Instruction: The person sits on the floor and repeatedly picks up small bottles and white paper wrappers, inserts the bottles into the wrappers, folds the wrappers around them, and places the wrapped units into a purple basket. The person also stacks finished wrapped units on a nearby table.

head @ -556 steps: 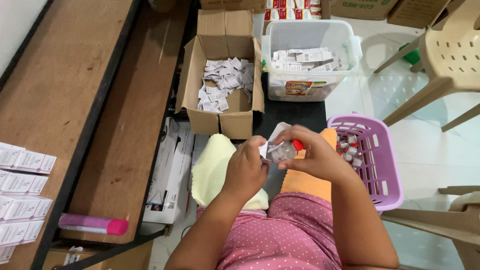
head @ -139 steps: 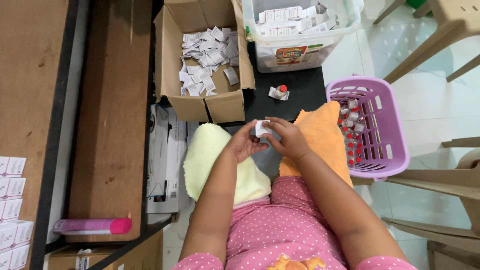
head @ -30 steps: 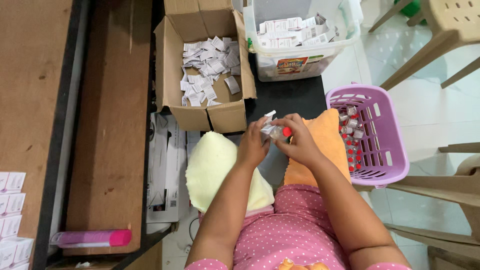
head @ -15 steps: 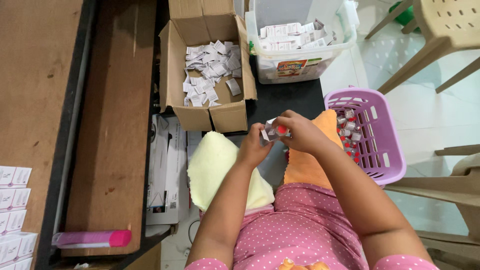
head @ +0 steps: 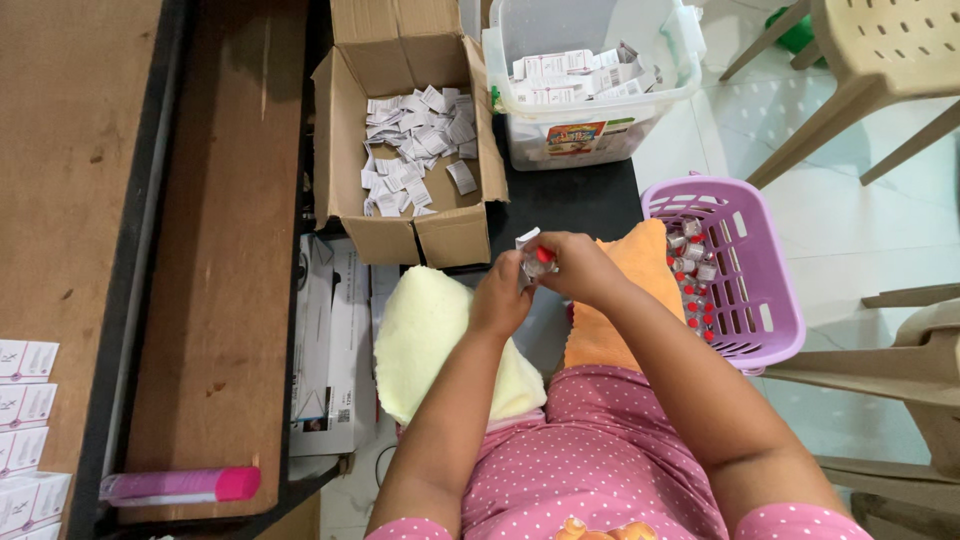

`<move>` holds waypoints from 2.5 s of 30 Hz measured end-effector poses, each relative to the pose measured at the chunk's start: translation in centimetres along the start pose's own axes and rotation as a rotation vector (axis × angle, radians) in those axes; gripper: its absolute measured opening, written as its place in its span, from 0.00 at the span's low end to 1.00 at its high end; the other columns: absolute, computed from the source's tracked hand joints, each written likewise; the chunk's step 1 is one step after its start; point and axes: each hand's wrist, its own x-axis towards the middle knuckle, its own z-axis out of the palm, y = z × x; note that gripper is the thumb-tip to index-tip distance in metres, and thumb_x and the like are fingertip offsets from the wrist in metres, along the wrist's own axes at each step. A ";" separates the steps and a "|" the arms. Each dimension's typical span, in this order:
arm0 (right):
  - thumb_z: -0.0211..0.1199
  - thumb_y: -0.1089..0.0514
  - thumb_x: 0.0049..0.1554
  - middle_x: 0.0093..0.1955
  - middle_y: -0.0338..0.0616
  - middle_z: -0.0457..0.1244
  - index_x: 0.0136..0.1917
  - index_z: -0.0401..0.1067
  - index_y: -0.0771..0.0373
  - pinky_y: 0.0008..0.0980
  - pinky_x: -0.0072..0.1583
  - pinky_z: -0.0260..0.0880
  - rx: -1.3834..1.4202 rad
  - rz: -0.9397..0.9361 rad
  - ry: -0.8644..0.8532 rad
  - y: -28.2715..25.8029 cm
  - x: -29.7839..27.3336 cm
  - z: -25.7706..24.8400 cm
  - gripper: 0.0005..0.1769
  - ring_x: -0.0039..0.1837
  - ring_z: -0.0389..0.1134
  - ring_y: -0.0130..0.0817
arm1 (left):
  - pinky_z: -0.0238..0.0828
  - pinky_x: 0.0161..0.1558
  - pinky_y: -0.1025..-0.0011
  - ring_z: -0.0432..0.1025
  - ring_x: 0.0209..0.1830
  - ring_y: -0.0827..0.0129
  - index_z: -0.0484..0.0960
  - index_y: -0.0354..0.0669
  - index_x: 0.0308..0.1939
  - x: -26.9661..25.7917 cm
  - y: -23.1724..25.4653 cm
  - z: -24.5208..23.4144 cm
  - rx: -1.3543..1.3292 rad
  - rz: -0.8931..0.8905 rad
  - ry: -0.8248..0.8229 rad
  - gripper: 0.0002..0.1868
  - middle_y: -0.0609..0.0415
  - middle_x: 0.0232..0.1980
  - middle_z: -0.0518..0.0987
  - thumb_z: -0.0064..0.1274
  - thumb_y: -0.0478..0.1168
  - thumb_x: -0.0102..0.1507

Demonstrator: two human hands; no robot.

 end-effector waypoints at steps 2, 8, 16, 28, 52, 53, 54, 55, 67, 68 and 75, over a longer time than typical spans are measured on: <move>0.74 0.65 0.42 0.48 0.47 0.72 0.57 0.76 0.61 0.34 0.52 0.74 0.123 0.090 0.033 0.3 0.2 0.1 0.27 0.50 0.75 0.41 | 0.71 0.51 0.51 0.72 0.54 0.39 0.66 0.43 0.59 0.0 0.0 0.0 -0.003 0.005 -0.005 0.30 0.40 0.58 0.75 0.64 0.35 0.56; 0.75 0.65 0.43 0.48 0.47 0.71 0.57 0.76 0.64 0.33 0.52 0.74 0.102 0.121 0.115 0.9 0.0 1.7 0.27 0.48 0.74 0.36 | 0.72 0.49 0.51 0.73 0.54 0.39 0.65 0.43 0.60 -0.1 -0.5 0.3 -0.018 -0.037 0.031 0.31 0.41 0.58 0.76 0.63 0.36 0.56; 0.76 0.63 0.44 0.52 0.49 0.69 0.61 0.75 0.62 0.39 0.59 0.70 -0.002 -0.109 0.255 1.8 -1.2 3.4 0.30 0.59 0.67 0.47 | 0.73 0.50 0.52 0.75 0.54 0.38 0.66 0.45 0.64 -0.6 -0.4 0.3 -0.143 -0.148 0.074 0.31 0.38 0.57 0.79 0.63 0.38 0.60; 0.72 0.56 0.47 0.52 0.43 0.67 0.52 0.77 0.59 0.46 0.61 0.63 -0.313 -0.316 0.220 1.0 -0.5 1.0 0.19 0.60 0.62 0.50 | 0.74 0.46 0.51 0.76 0.49 0.41 0.65 0.46 0.62 -0.8 -2.4 2.3 -0.112 -0.147 0.121 0.30 0.39 0.50 0.81 0.65 0.42 0.61; 0.77 0.49 0.44 0.57 0.47 0.65 0.55 0.75 0.59 0.48 0.63 0.63 -0.288 -0.222 0.306 8.7 6.7 2.2 0.28 0.63 0.63 0.51 | 0.68 0.53 0.48 0.72 0.55 0.37 0.63 0.45 0.64 7.3 -5.1 6.9 -0.103 -0.365 0.054 0.31 0.35 0.54 0.78 0.55 0.29 0.59; 0.76 0.49 0.43 0.58 0.47 0.65 0.55 0.75 0.59 0.48 0.63 0.62 -0.294 -0.221 0.321 8.8 6.8 2.2 0.28 0.63 0.62 0.51 | 0.67 0.53 0.48 0.71 0.55 0.36 0.62 0.46 0.63 7.3 -5.1 7.1 -0.107 -0.378 0.052 0.29 0.35 0.54 0.78 0.55 0.30 0.60; 0.76 0.49 0.42 0.59 0.47 0.65 0.54 0.75 0.60 0.48 0.63 0.62 -0.298 -0.220 0.337 8.8 6.8 2.2 0.28 0.64 0.62 0.51 | 0.67 0.53 0.48 0.71 0.55 0.36 0.62 0.45 0.63 7.2 -5.1 7.2 -0.110 -0.355 0.064 0.29 0.35 0.54 0.78 0.54 0.29 0.60; 0.76 0.48 0.42 0.59 0.47 0.64 0.53 0.76 0.59 0.49 0.64 0.61 -0.310 -0.201 0.341 8.8 6.7 2.2 0.27 0.65 0.62 0.51 | 0.68 0.53 0.48 0.71 0.55 0.36 0.62 0.45 0.63 7.1 -5.1 7.2 -0.113 -0.331 0.076 0.30 0.35 0.55 0.77 0.54 0.29 0.59; 0.71 0.39 0.42 0.71 0.52 0.61 0.53 0.80 0.50 0.77 0.69 0.44 -0.511 0.051 0.220 8.3 7.1 3.1 0.27 0.76 0.53 0.59 | 0.71 0.53 0.54 0.74 0.53 0.43 0.63 0.45 0.63 7.1 -5.3 7.2 -0.137 -0.348 0.057 0.30 0.41 0.55 0.79 0.53 0.28 0.58; 0.70 0.39 0.43 0.71 0.51 0.61 0.53 0.80 0.49 0.77 0.70 0.43 -0.509 0.073 0.207 8.3 7.3 3.1 0.26 0.76 0.53 0.59 | 0.70 0.53 0.54 0.74 0.53 0.43 0.63 0.45 0.63 7.1 -5.4 7.2 -0.123 -0.342 0.061 0.30 0.41 0.55 0.79 0.53 0.28 0.58; 0.67 0.47 0.57 0.70 0.61 0.58 0.57 0.75 0.59 0.47 0.67 0.64 0.177 -0.137 0.462 11.8 7.5 4.7 0.20 0.73 0.60 0.53 | 0.69 0.56 0.52 0.73 0.57 0.42 0.68 0.46 0.60 7.6 -5.8 6.9 -0.036 -0.259 0.102 0.26 0.41 0.57 0.79 0.56 0.28 0.60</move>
